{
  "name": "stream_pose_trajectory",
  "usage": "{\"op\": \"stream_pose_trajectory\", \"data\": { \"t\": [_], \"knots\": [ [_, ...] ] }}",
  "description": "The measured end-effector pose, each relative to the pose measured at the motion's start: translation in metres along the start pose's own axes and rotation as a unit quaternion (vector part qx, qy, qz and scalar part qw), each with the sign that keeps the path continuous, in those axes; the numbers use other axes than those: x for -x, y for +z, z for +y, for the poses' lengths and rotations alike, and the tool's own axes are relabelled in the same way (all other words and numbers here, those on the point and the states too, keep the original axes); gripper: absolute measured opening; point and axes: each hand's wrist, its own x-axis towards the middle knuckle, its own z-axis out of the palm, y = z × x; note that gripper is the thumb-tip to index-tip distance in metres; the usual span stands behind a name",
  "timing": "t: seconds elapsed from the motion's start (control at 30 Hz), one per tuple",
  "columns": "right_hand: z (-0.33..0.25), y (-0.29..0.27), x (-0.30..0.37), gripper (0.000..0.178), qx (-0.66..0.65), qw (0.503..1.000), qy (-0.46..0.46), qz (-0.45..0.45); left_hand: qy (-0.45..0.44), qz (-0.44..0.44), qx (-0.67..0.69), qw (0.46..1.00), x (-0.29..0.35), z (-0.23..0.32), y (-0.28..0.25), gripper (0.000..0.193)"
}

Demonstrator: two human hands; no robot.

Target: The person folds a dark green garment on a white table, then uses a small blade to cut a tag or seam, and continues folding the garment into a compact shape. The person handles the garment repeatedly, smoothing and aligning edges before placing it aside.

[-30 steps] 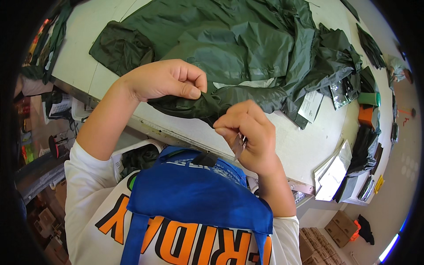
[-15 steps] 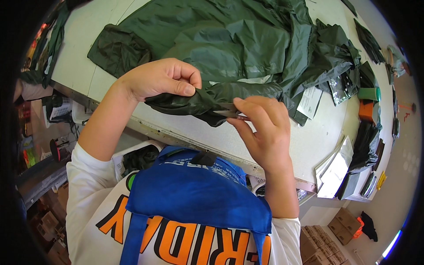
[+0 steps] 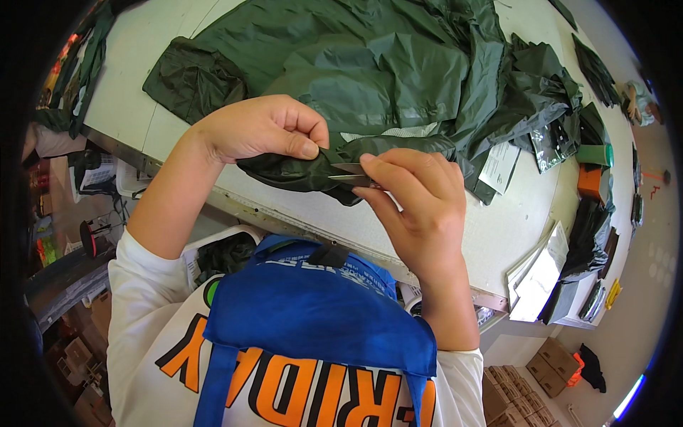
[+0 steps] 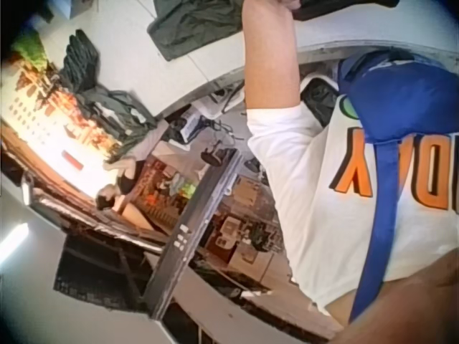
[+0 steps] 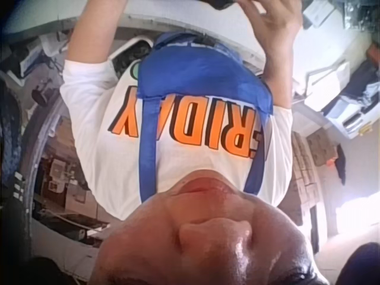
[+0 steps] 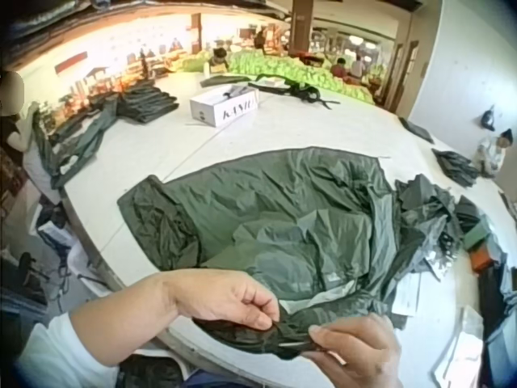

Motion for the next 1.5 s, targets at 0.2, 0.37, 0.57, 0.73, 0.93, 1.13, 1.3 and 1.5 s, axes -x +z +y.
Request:
{"op": "stream_pose_trajectory", "data": {
  "t": [0.2,0.37,0.57,0.73,0.93,1.13,1.3,1.5],
  "knots": [
    [-0.011,0.004,-0.004,0.028,0.031,0.999,-0.004,-0.013,0.003,0.000,-0.027,1.000,-0.001,0.005,0.004,0.015],
    [-0.012,0.007,-0.001,0.025,-0.016,0.999,0.034,-0.021,0.001,0.008,-0.023,1.000,0.000,0.006,0.007,0.015],
    [-0.014,0.008,-0.001,0.025,-0.032,0.998,0.053,-0.028,-0.007,0.008,-0.025,1.000,-0.001,0.006,0.007,0.014],
    [-0.015,0.009,-0.003,0.022,-0.057,0.998,0.016,-0.014,-0.001,0.011,-0.019,1.000,-0.001,0.005,0.007,0.016],
    [-0.003,-0.004,0.001,0.028,-0.288,0.945,0.132,-0.077,0.008,0.002,-0.019,1.000,0.000,0.001,0.004,0.017],
    [-0.006,0.023,0.005,0.030,0.007,0.993,-0.113,-0.045,-0.004,0.010,0.025,1.000,-0.006,-0.002,0.006,0.015],
    [0.011,-0.012,0.003,0.005,-0.339,0.905,-0.039,-0.256,0.022,0.020,0.004,1.000,-0.001,-0.010,0.003,0.014],
    [-0.004,0.006,0.006,0.030,-0.036,0.995,-0.063,-0.064,0.010,-0.013,0.040,0.999,-0.009,-0.015,0.013,0.013]
  ]
}}
